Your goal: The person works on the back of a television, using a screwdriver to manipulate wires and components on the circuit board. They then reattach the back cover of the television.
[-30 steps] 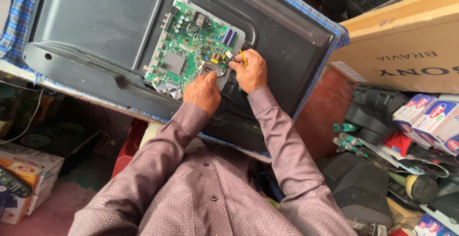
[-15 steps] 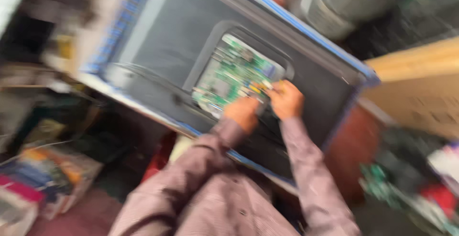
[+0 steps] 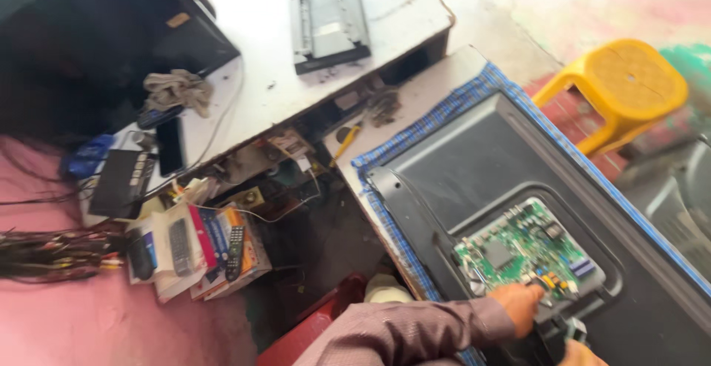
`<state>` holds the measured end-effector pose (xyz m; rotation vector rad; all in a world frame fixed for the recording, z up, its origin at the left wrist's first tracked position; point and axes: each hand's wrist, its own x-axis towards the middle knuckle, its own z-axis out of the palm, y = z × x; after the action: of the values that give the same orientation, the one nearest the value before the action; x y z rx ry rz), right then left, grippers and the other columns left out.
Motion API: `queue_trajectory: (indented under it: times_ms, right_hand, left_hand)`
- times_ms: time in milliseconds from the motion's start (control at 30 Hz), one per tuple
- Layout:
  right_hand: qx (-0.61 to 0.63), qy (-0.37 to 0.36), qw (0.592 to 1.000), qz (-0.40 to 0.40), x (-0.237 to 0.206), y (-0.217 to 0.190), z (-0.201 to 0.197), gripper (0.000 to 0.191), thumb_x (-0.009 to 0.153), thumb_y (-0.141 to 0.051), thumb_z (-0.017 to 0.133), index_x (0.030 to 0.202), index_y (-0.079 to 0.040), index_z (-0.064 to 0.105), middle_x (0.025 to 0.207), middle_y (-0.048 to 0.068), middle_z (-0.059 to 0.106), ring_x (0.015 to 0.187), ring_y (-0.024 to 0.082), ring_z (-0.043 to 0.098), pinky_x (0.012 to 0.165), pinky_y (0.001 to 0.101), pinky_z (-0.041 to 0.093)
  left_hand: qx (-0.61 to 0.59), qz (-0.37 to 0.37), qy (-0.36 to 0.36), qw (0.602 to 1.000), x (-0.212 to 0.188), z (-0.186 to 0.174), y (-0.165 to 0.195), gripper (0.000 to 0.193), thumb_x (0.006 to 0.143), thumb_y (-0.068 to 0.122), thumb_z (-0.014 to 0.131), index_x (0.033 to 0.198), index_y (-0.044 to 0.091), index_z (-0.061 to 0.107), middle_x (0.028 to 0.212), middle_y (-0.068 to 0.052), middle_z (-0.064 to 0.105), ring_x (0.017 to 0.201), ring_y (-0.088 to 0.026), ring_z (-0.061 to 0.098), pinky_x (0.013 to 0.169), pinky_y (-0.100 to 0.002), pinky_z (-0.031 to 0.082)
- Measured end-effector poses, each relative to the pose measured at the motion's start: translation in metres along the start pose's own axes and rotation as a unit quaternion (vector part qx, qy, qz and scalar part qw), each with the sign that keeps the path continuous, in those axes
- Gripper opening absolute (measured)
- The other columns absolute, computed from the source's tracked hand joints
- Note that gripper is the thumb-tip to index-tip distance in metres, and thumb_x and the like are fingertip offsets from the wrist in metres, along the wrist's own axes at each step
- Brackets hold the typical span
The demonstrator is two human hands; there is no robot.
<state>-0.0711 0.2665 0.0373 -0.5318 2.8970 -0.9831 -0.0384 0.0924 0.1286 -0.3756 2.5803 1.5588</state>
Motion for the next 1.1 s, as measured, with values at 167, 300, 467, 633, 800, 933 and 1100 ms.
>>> queue_trajectory:
  times_ms: [167, 300, 467, 633, 800, 933, 1100]
  right_hand:
    - [-0.001, 0.007, 0.999, 0.044, 0.016, -0.026, 0.004, 0.024, 0.088, -0.026, 0.078, 0.098, -0.005, 0.074, 0.087, 0.012, 0.071, 0.084, 0.030, 0.069, 0.079, 0.0410, 0.056]
    - [0.001, 0.010, 0.998, 0.063, 0.021, -0.049, -0.004, 0.026, 0.089, -0.027, 0.079, 0.099, -0.004, 0.074, 0.085, 0.012, 0.070, 0.081, 0.028, 0.069, 0.079, 0.0395, 0.056]
    - [0.005, 0.020, 0.997, 0.069, 0.025, -0.044, -0.002, 0.029, 0.090, -0.029, 0.080, 0.101, -0.002, 0.075, 0.082, 0.012, 0.070, 0.078, 0.025, 0.069, 0.078, 0.0377, 0.056]
    - [0.013, 0.040, 0.998, 0.056, 0.012, -0.009, -0.001, 0.032, 0.091, -0.031, 0.081, 0.103, -0.001, 0.075, 0.079, 0.011, 0.070, 0.076, 0.023, 0.069, 0.078, 0.0359, 0.057]
    - [-0.081, 0.085, 0.993, 0.015, 0.004, 0.005, -0.017, 0.035, 0.091, -0.032, 0.083, 0.103, 0.000, 0.077, 0.075, 0.014, 0.070, 0.072, 0.024, 0.069, 0.078, 0.0366, 0.058]
    - [-0.030, 0.103, 0.993, 0.056, -0.003, -0.014, -0.030, 0.033, 0.089, -0.030, 0.084, 0.107, -0.003, 0.078, 0.093, 0.016, 0.073, 0.085, 0.028, 0.070, 0.083, 0.0388, 0.056]
    - [0.027, 0.122, 0.992, 0.014, -0.026, -0.033, -0.041, 0.029, 0.082, -0.018, 0.087, 0.106, -0.005, 0.079, 0.108, 0.014, 0.075, 0.098, 0.028, 0.072, 0.088, 0.0362, 0.056]
  left_hand:
    - [-0.056, -0.030, 0.083, 0.995, -0.009, 0.000, 0.009, 0.025, 0.080, 0.007, 0.069, 0.105, 0.002, 0.066, 0.100, -0.027, 0.069, 0.097, -0.047, 0.068, 0.085, -0.052, 0.056]
    - [-0.098, -0.098, 0.098, 0.986, -0.008, -0.003, 0.012, 0.037, 0.067, 0.007, 0.076, 0.104, 0.005, 0.070, 0.103, -0.024, 0.072, 0.103, -0.044, 0.069, 0.090, -0.050, 0.055]
    - [-0.071, -0.248, 0.027, 0.966, 0.003, -0.011, 0.019, 0.034, 0.063, 0.013, 0.081, 0.095, 0.001, 0.075, 0.100, -0.025, 0.074, 0.102, -0.042, 0.071, 0.089, -0.048, 0.057]
    - [-0.057, -0.258, 0.001, 0.964, 0.001, -0.013, 0.019, 0.024, 0.070, 0.016, 0.077, 0.083, -0.004, 0.075, 0.091, -0.029, 0.073, 0.093, -0.043, 0.074, 0.082, -0.047, 0.061]
    - [-0.033, -0.184, 0.022, 0.982, 0.001, -0.008, 0.011, 0.022, 0.074, 0.016, 0.072, 0.084, -0.004, 0.074, 0.086, -0.028, 0.072, 0.087, -0.043, 0.074, 0.079, -0.047, 0.061]
    - [0.026, -0.177, -0.050, 0.982, 0.012, 0.004, 0.000, 0.019, 0.071, 0.021, 0.074, 0.076, 0.003, 0.077, 0.082, -0.024, 0.075, 0.083, -0.040, 0.075, 0.076, -0.047, 0.061]
    - [0.043, -0.148, -0.096, 0.983, 0.033, 0.037, -0.034, 0.035, 0.078, 0.041, 0.076, 0.087, 0.007, 0.076, 0.089, -0.021, 0.074, 0.087, -0.037, 0.074, 0.075, -0.047, 0.060]
